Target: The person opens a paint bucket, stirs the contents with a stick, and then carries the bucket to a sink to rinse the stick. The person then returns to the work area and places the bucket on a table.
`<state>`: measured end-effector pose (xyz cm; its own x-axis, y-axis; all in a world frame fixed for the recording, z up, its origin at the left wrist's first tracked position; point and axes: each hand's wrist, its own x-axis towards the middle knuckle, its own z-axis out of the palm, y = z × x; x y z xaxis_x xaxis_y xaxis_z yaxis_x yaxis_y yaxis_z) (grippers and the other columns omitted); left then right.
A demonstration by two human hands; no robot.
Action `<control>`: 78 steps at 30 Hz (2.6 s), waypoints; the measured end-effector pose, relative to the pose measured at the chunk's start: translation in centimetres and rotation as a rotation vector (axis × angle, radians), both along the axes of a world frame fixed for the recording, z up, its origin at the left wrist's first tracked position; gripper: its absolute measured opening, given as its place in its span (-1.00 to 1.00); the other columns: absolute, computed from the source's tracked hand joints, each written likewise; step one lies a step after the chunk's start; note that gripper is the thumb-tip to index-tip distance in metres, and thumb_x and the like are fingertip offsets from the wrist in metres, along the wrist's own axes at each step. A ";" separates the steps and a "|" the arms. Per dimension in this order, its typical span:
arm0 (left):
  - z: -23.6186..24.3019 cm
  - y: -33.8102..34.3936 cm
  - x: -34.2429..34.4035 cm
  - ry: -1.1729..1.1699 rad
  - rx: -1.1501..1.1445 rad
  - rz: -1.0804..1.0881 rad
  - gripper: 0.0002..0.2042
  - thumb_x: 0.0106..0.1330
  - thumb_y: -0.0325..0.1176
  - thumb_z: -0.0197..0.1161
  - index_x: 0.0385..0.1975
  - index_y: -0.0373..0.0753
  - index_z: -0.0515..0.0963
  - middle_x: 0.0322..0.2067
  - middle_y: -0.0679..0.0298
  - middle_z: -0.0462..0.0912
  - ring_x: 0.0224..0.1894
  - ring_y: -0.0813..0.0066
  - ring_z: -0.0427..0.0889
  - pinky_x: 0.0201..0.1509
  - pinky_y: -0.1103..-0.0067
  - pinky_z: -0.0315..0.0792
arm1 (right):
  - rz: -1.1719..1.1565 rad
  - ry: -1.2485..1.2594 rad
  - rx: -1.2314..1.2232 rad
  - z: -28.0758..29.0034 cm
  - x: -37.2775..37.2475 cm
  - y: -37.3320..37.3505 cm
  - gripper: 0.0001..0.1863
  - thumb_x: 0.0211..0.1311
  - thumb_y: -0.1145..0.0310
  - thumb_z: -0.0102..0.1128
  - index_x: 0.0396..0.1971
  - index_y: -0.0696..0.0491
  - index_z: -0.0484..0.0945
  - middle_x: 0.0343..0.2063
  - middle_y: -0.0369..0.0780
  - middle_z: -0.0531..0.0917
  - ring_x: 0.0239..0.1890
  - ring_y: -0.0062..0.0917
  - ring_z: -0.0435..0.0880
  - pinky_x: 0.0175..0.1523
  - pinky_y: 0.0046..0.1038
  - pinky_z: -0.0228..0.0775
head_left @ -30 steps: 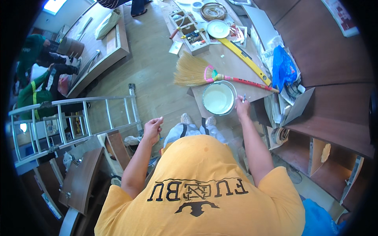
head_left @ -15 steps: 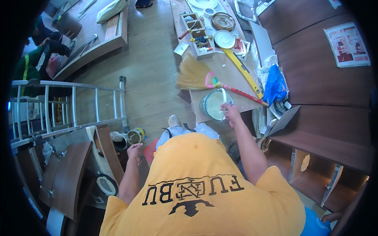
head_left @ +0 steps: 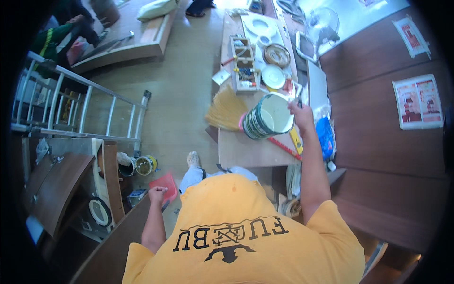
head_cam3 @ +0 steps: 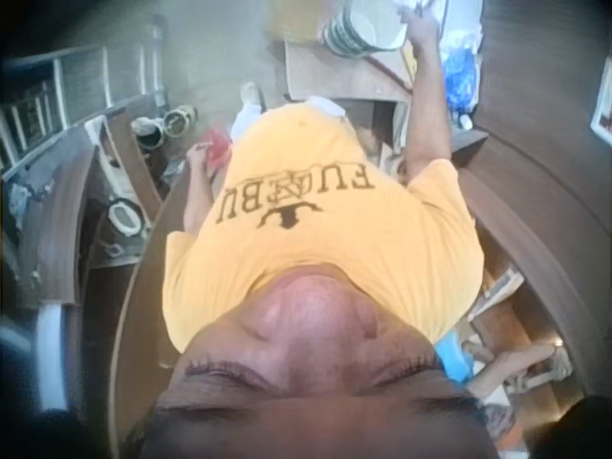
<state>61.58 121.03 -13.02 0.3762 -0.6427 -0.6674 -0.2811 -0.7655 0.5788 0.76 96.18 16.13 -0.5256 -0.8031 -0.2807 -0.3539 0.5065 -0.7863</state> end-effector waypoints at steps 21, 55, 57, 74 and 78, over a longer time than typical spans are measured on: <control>13.6 11.0 -15.7 -0.338 0.013 0.304 -0.84 0.01 -0.47 0.57 -0.59 -0.29 0.66 -0.57 0.27 0.67 -0.50 0.56 0.57 -0.36 0.51 0.49 | 0.329 0.256 -0.121 -13.4 -8.9 -5.7 -0.63 0.10 0.21 0.36 -0.20 0.17 0.68 -0.30 0.00 0.72 -0.18 -0.18 0.71 0.00 -0.24 0.50; 41.4 -4.1 -20.6 -0.092 -0.808 -0.977 -0.90 0.19 -0.38 0.37 -0.34 -0.22 0.68 -0.31 0.18 0.62 -0.19 0.12 0.63 -0.14 0.38 0.50 | 1.037 0.302 0.029 -12.1 9.5 11.3 -0.63 0.11 0.21 0.31 -0.14 0.11 0.68 -0.18 -0.03 0.70 -0.08 -0.21 0.67 0.08 -0.25 0.50; 32.3 2.7 -14.6 -0.105 -0.764 -0.402 -0.83 0.13 -0.30 0.49 -0.43 -0.27 0.71 -0.48 0.16 0.67 -0.40 0.35 0.63 -0.29 0.49 0.47 | 1.100 0.277 -0.029 -10.8 12.2 12.9 -0.62 0.16 0.17 0.31 -0.14 0.14 0.68 -0.16 -0.02 0.72 -0.05 -0.13 0.67 0.08 -0.23 0.49; 20.2 33.5 -8.1 -0.333 -0.307 0.899 -0.86 0.04 -0.43 0.52 -0.47 -0.32 0.71 -0.52 0.12 0.72 -0.48 0.43 0.67 -0.32 0.50 0.52 | 1.754 0.406 0.079 -14.1 37.1 11.8 -0.67 0.11 0.30 0.32 -0.13 0.13 0.67 -0.35 0.00 0.72 -0.24 -0.18 0.74 -0.12 -0.24 0.54; 18.6 30.5 -11.9 -0.336 -0.211 0.884 -0.88 0.10 -0.41 0.48 -0.42 -0.29 0.73 -0.47 0.12 0.75 -0.42 0.41 0.72 -0.27 0.50 0.55 | 1.876 0.277 -0.125 -13.5 47.4 9.9 -0.59 0.17 0.32 0.23 0.03 0.14 0.59 -0.29 0.01 0.72 -0.21 -0.12 0.73 -0.09 -0.23 0.53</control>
